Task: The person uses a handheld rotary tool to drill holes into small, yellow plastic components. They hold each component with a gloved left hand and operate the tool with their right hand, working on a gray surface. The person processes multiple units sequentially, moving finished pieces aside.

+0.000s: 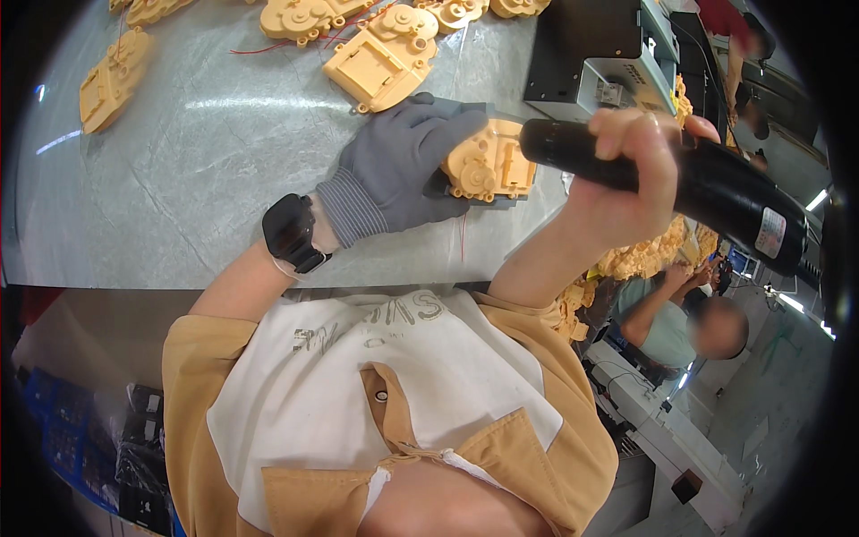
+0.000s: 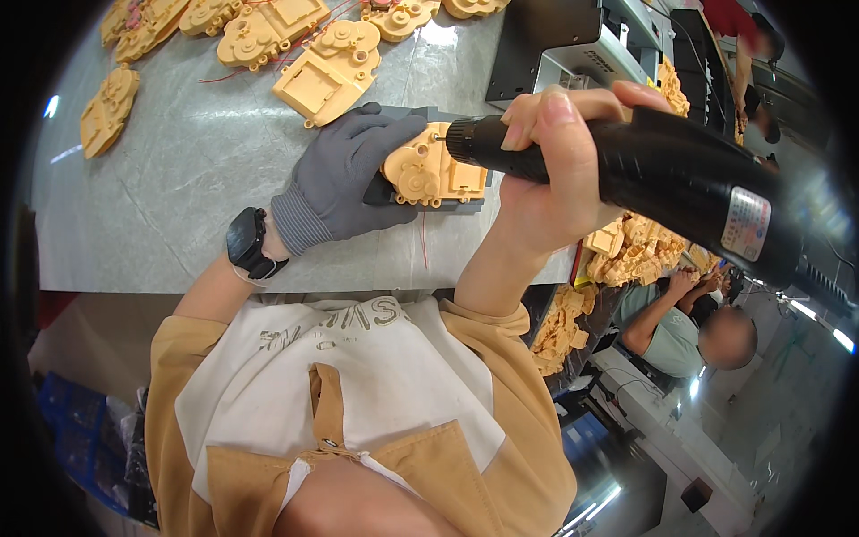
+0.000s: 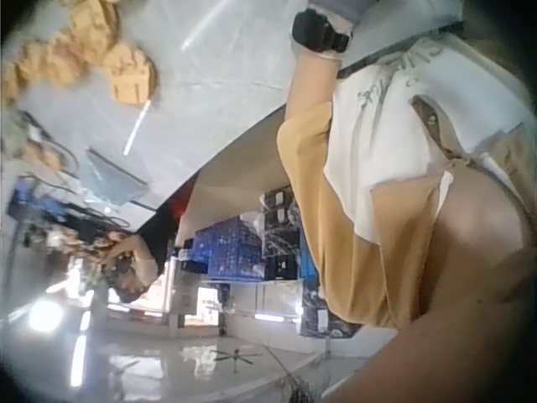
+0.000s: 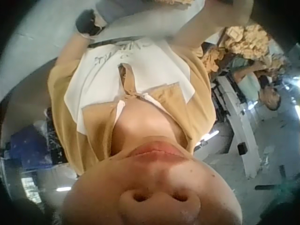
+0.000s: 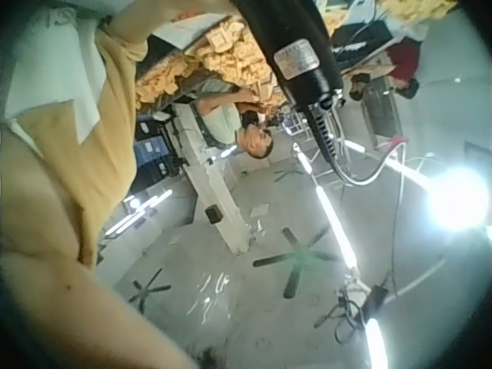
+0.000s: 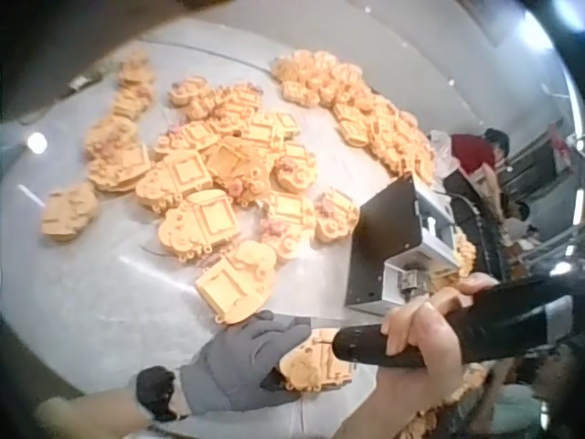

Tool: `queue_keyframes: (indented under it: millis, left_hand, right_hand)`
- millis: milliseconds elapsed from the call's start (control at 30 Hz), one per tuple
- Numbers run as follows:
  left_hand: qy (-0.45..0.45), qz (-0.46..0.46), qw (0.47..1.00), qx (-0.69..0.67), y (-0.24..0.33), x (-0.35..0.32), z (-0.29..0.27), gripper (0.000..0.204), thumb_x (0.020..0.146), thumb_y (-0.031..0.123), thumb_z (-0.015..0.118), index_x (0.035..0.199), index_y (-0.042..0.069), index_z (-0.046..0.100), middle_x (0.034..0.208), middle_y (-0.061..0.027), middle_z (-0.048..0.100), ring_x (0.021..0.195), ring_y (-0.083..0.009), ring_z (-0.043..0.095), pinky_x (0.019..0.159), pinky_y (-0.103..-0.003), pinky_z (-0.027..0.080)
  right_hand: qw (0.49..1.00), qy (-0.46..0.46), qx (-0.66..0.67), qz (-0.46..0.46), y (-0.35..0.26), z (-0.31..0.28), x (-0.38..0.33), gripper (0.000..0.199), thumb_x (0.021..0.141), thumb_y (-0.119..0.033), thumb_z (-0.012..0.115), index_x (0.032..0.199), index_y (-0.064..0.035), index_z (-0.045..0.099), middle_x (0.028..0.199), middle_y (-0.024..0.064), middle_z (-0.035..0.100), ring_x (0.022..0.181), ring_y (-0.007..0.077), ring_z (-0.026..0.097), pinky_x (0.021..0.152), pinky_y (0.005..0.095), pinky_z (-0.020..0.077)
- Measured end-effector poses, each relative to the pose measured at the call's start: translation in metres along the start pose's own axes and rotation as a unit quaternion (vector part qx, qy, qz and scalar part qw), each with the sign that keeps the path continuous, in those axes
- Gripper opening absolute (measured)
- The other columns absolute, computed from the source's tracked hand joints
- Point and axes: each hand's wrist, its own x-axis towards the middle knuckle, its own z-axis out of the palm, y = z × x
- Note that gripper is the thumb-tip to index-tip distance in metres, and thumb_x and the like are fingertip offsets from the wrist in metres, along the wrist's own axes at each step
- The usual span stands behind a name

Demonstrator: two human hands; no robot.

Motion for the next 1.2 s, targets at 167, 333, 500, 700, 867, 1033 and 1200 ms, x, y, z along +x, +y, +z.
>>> queue_keyframes:
  millis: [167, 333, 500, 700, 867, 1033, 1200]
  left_hand:
    - [0.002, 0.006, 1.0, -0.013, -0.001, 0.001, 0.001, 0.08, 0.056, 0.021, 0.082, 0.126, 0.01, 0.044, 0.118, -0.0096, 0.054, 0.105, -0.0276, 0.052, 0.092, -0.039, 0.043]
    - [0.011, 0.014, 1.0, -0.011, -0.002, 0.001, 0.002, 0.08, 0.057, 0.021, 0.082, 0.126, 0.01, 0.044, 0.118, -0.0097, 0.054, 0.104, -0.0273, 0.053, 0.092, -0.039, 0.043]
    - [-0.01, 0.0, 1.0, -0.019, 0.0, 0.002, -0.001, 0.08, 0.057, 0.02, 0.082, 0.126, 0.009, 0.043, 0.118, -0.0099, 0.055, 0.103, -0.027, 0.054, 0.091, -0.038, 0.043]
    - [0.023, 0.043, 0.999, -0.019, -0.008, 0.002, 0.004, 0.08, 0.056, 0.017, 0.082, 0.126, 0.009, 0.044, 0.116, -0.0102, 0.056, 0.098, -0.0277, 0.055, 0.085, -0.036, 0.046]
    - [0.026, 0.056, 0.998, -0.02, -0.013, 0.001, 0.008, 0.083, 0.055, 0.017, 0.082, 0.127, 0.009, 0.043, 0.113, -0.0107, 0.057, 0.093, -0.0274, 0.057, 0.082, -0.035, 0.048]
    - [0.016, 0.044, 0.998, -0.033, -0.009, 0.002, 0.006, 0.085, 0.055, 0.019, 0.083, 0.129, 0.01, 0.043, 0.111, -0.011, 0.058, 0.093, -0.0275, 0.057, 0.082, -0.035, 0.048]
    - [0.025, 0.039, 0.999, -0.024, -0.006, 0.0, 0.005, 0.082, 0.057, 0.02, 0.082, 0.129, 0.01, 0.043, 0.109, -0.0111, 0.058, 0.092, -0.0274, 0.056, 0.082, -0.035, 0.047]
  right_hand:
    - [1.0, 0.004, -0.019, 0.006, 0.004, 0.002, 0.002, 0.043, 0.07, 0.007, 0.059, 0.108, 0.0037, 0.039, 0.059, 0.0097, 0.051, 0.041, 0.0144, 0.044, 0.047, 0.0296, 0.0427]
    - [1.0, -0.024, -0.02, 0.003, 0.007, 0.001, 0.005, 0.039, 0.07, 0.007, 0.061, 0.104, 0.0026, 0.042, 0.06, 0.0102, 0.054, 0.041, 0.0137, 0.046, 0.045, 0.0273, 0.0427]
    - [0.993, -0.087, -0.073, 0.03, 0.005, 0.004, 0.005, 0.036, 0.069, 0.009, 0.057, 0.1, -0.0027, 0.043, 0.062, 0.0115, 0.054, 0.048, 0.0194, 0.049, 0.056, 0.0356, 0.0446]
    - [0.993, -0.094, -0.062, 0.023, 0.009, 0.005, 0.004, 0.032, 0.069, 0.01, 0.058, 0.095, -0.0024, 0.044, 0.064, 0.012, 0.056, 0.048, 0.0189, 0.049, 0.054, 0.0362, 0.0449]
    - [0.994, -0.082, -0.074, 0.003, 0.01, 0.004, 0.003, 0.034, 0.068, 0.011, 0.058, 0.096, -0.0014, 0.044, 0.064, 0.0119, 0.056, 0.048, 0.0185, 0.049, 0.053, 0.035, 0.0452]
    - [0.994, -0.093, -0.056, -0.01, 0.011, 0.008, 0.003, 0.042, 0.068, 0.013, 0.058, 0.105, 0.0024, 0.042, 0.061, 0.0121, 0.054, 0.046, 0.0174, 0.048, 0.051, 0.0329, 0.0452]
    - [0.991, -0.111, -0.068, -0.008, 0.011, 0.009, 0.004, 0.046, 0.068, 0.012, 0.06, 0.109, 0.0057, 0.039, 0.059, 0.013, 0.053, 0.045, 0.0172, 0.047, 0.051, 0.0327, 0.0449]
